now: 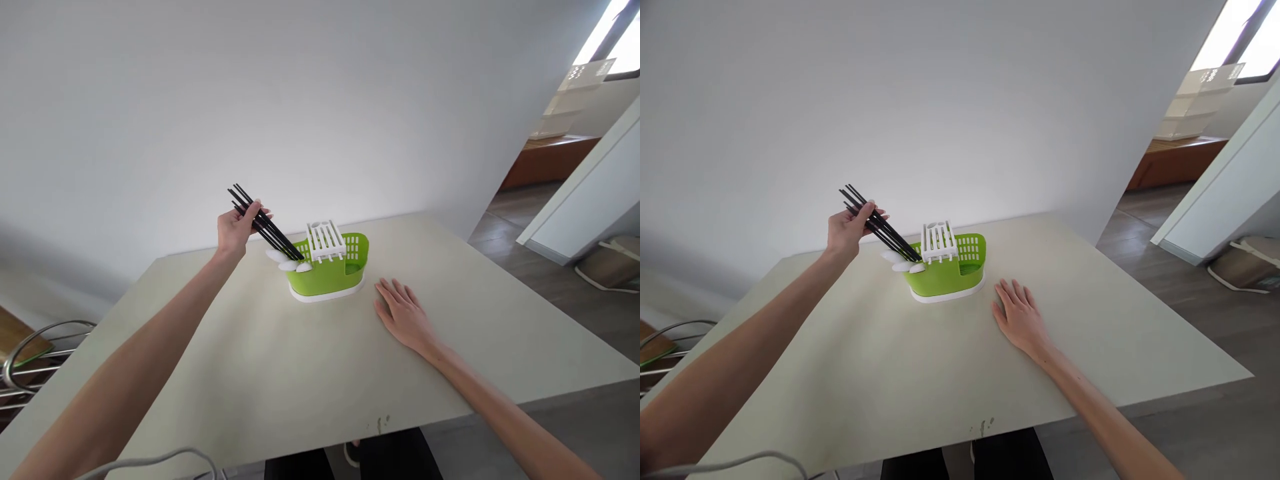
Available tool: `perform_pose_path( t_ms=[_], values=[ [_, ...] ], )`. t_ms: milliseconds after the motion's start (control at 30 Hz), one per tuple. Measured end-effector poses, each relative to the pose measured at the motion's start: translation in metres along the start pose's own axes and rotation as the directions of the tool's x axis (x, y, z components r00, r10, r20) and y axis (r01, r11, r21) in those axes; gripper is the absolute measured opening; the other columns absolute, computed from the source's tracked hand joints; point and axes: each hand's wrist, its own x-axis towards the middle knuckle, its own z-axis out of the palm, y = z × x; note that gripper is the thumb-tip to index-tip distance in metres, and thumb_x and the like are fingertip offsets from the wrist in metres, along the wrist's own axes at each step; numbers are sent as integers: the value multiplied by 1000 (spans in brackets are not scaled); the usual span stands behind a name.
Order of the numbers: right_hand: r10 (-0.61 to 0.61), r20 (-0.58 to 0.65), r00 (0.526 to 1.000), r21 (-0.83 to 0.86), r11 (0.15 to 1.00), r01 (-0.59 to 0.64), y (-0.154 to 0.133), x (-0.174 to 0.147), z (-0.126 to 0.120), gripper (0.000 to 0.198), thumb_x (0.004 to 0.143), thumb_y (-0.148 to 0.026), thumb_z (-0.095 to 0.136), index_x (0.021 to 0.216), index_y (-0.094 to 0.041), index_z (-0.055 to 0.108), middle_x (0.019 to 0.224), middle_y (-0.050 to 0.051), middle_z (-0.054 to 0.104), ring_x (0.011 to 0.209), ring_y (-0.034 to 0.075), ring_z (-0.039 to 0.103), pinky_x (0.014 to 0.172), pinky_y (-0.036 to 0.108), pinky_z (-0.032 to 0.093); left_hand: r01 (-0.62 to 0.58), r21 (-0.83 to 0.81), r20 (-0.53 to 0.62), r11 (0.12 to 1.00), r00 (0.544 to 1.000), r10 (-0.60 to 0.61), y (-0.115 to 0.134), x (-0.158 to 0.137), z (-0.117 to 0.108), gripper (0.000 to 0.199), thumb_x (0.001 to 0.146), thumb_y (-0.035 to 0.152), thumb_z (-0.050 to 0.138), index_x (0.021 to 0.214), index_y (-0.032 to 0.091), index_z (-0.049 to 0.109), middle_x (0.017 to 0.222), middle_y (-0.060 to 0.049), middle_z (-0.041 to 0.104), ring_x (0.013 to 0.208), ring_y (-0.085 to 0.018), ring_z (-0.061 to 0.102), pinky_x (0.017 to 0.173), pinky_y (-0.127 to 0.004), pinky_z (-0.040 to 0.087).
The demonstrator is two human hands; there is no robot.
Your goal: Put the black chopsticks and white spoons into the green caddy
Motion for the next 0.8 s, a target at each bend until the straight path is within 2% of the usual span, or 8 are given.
perform_pose_path(
  t_ms=[167,300,400,500,567,633,733,800],
  values=[
    [5,-1,1000,-1,1000,-5,1,-1,0,61,109,-49,29,161,-22,47,170,4,40,160,29,28,131,53,22,-18,-123,-88,992,996,7,-13,-2,-8,40,89,49,79,97,12,71,101,-12,78,94,-26,80,93,-44,64],
    [14,6,1000,-12,1000,-14,0,-2,-1,61,109,-49,29,161,-23,46,170,3,40,160,28,28,132,52,23,2,-245,-86,969,996,-24,-27,-10,2,34,93,45,76,95,13,68,89,-6,73,80,-18,77,89,-39,63],
    [19,23,1000,-26,999,-19,0,-3,-2,62,109,-50,28,161,-21,45,171,2,38,161,27,27,132,51,22,63,-333,-62,941,994,-88,-32,-15,17,32,98,45,70,90,15,64,76,0,66,68,-13,70,77,-31,61],
    [22,26,999,-39,999,-21,0,-3,-2,63,109,-50,26,162,-20,45,171,2,37,161,27,26,133,50,21,129,-457,-90,880,978,-190,-33,-13,33,38,105,46,58,78,19,53,62,5,50,52,-7,54,58,-21,51],
    [19,25,1000,-38,999,-18,0,-3,-3,62,109,-50,27,162,-22,45,171,2,37,161,27,26,132,50,22,151,-525,-140,838,955,-260,-32,-6,42,43,106,47,54,73,22,44,57,8,37,45,-6,40,47,-18,40],
    [19,25,999,-33,999,-19,0,-3,-3,61,109,-50,28,162,-24,44,171,2,37,161,27,26,132,50,23,141,-553,-199,821,935,-295,-27,5,48,45,108,47,51,72,23,38,55,10,30,42,-6,30,42,-18,32],
    [24,30,999,-37,999,-23,-1,-3,-4,62,109,-50,28,162,-23,44,172,1,37,161,27,26,132,50,23,67,-551,-270,832,929,-254,-15,31,43,46,111,45,45,72,23,35,55,10,29,41,-6,25,40,-19,25],
    [26,34,999,-40,999,-25,-1,-3,-4,62,109,-50,28,162,-22,44,172,1,36,161,27,25,133,50,23,-9,-530,-302,848,936,-179,-4,52,25,46,111,47,44,73,24,31,55,11,26,41,-6,23,40,-19,22]
  ],
)
